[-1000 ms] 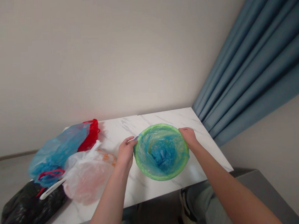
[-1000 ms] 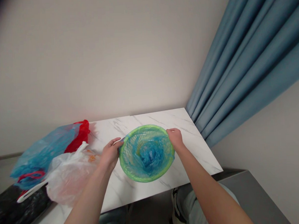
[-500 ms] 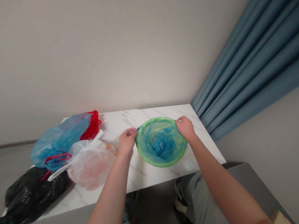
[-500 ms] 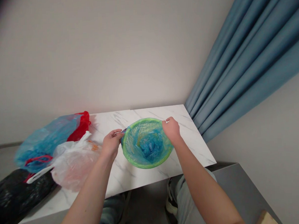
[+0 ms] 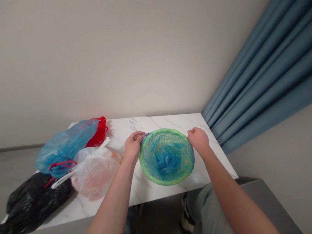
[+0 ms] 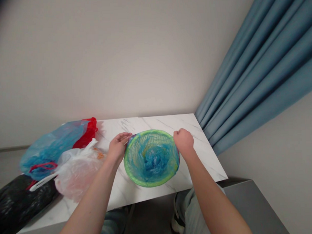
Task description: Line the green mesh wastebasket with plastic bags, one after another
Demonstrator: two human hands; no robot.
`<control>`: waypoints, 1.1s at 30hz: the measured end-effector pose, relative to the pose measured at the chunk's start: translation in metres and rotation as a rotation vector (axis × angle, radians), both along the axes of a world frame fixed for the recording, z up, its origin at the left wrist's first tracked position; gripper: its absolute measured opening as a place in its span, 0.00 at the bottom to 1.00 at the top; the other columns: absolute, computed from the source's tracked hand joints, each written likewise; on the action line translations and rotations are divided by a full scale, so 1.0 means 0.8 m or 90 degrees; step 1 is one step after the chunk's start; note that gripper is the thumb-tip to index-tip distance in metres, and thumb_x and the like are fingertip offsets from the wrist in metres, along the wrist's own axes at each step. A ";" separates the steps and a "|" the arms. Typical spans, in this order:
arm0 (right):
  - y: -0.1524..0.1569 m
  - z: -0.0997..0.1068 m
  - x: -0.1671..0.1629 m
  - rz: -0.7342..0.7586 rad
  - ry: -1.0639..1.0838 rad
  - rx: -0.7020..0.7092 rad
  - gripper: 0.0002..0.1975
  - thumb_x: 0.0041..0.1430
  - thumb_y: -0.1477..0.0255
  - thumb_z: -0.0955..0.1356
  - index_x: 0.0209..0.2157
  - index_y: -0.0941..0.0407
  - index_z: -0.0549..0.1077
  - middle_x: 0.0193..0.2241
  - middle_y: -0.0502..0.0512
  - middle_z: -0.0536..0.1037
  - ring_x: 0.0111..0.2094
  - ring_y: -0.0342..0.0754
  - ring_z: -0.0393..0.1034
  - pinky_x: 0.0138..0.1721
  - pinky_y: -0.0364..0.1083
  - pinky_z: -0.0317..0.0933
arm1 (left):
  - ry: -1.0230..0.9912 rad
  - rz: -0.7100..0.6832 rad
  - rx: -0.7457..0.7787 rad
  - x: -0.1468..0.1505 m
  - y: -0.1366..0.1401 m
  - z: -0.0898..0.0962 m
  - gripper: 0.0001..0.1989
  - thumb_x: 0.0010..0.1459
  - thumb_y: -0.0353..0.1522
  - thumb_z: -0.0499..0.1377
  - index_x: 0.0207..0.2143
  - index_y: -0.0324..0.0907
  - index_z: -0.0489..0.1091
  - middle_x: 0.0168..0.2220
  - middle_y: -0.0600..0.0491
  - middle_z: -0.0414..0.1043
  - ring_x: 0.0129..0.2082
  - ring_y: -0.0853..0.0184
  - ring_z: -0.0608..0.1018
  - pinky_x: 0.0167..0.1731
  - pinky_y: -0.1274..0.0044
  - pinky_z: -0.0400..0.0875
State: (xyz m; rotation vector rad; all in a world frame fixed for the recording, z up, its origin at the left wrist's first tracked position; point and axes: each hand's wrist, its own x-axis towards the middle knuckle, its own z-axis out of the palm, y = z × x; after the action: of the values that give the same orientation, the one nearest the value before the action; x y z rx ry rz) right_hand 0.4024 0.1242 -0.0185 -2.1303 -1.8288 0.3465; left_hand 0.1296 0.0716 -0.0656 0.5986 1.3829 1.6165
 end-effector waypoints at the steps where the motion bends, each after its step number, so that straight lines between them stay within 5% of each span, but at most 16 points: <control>1: 0.008 -0.005 0.003 -0.011 0.027 0.042 0.14 0.59 0.67 0.62 0.39 0.59 0.76 0.42 0.67 0.77 0.41 0.55 0.73 0.44 0.49 0.62 | 0.006 0.007 -0.011 -0.001 -0.002 0.002 0.15 0.39 0.30 0.66 0.33 0.40 0.71 0.36 0.50 0.76 0.36 0.67 0.77 0.38 0.76 0.69; 3: 0.024 -0.016 0.004 -0.031 0.127 0.079 0.15 0.58 0.67 0.63 0.43 0.59 0.74 0.47 0.66 0.74 0.45 0.54 0.71 0.47 0.48 0.61 | 0.006 0.041 -0.055 -0.006 -0.011 0.006 0.14 0.41 0.29 0.65 0.34 0.41 0.70 0.35 0.51 0.75 0.36 0.67 0.77 0.38 0.75 0.70; 6: 0.045 -0.031 -0.001 -0.037 0.353 -0.038 0.12 0.57 0.67 0.62 0.36 0.58 0.74 0.42 0.61 0.77 0.44 0.51 0.71 0.44 0.46 0.62 | -0.015 0.063 -0.189 -0.016 -0.039 0.011 0.12 0.46 0.30 0.62 0.36 0.41 0.70 0.35 0.48 0.75 0.34 0.65 0.78 0.36 0.73 0.72; 12: 0.051 -0.042 -0.007 -0.021 0.553 -0.169 0.16 0.58 0.64 0.60 0.31 0.58 0.75 0.31 0.56 0.79 0.30 0.46 0.72 0.30 0.42 0.61 | -0.062 -0.196 -0.371 -0.016 -0.095 0.021 0.10 0.48 0.34 0.62 0.33 0.40 0.74 0.36 0.43 0.78 0.32 0.62 0.79 0.31 0.71 0.74; 16: 0.047 -0.039 -0.002 -0.015 0.659 -0.262 0.15 0.60 0.65 0.61 0.28 0.58 0.73 0.22 0.53 0.76 0.22 0.45 0.68 0.27 0.42 0.61 | -0.083 -0.284 -0.352 -0.009 -0.100 0.018 0.10 0.47 0.37 0.65 0.32 0.41 0.74 0.37 0.44 0.78 0.33 0.62 0.79 0.34 0.70 0.75; 20: 0.046 -0.037 -0.005 -0.037 0.634 -0.317 0.16 0.62 0.64 0.61 0.24 0.56 0.71 0.16 0.49 0.71 0.18 0.45 0.64 0.24 0.43 0.61 | -0.109 -0.275 -0.315 -0.007 -0.092 0.012 0.10 0.45 0.35 0.67 0.29 0.41 0.71 0.34 0.45 0.78 0.31 0.63 0.79 0.36 0.70 0.76; 26: 0.048 -0.039 -0.011 -0.055 0.631 -0.260 0.14 0.59 0.65 0.64 0.24 0.57 0.73 0.21 0.53 0.77 0.23 0.47 0.71 0.26 0.43 0.64 | -0.077 -0.222 -0.290 -0.003 -0.087 0.011 0.12 0.44 0.36 0.68 0.28 0.40 0.70 0.29 0.48 0.76 0.27 0.65 0.78 0.35 0.71 0.74; 33: 0.055 -0.043 -0.023 -0.053 0.646 -0.175 0.15 0.54 0.65 0.63 0.25 0.60 0.77 0.26 0.58 0.81 0.27 0.49 0.74 0.31 0.44 0.65 | 0.149 -0.072 -0.191 -0.012 -0.071 -0.008 0.17 0.43 0.43 0.67 0.24 0.40 0.69 0.21 0.54 0.70 0.22 0.68 0.71 0.28 0.75 0.68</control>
State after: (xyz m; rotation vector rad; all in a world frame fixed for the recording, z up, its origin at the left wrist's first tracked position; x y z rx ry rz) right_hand 0.3841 0.1684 -0.0531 -1.6302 -1.1161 1.4041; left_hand 0.1203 0.0148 -0.0718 0.6882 1.6926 1.2475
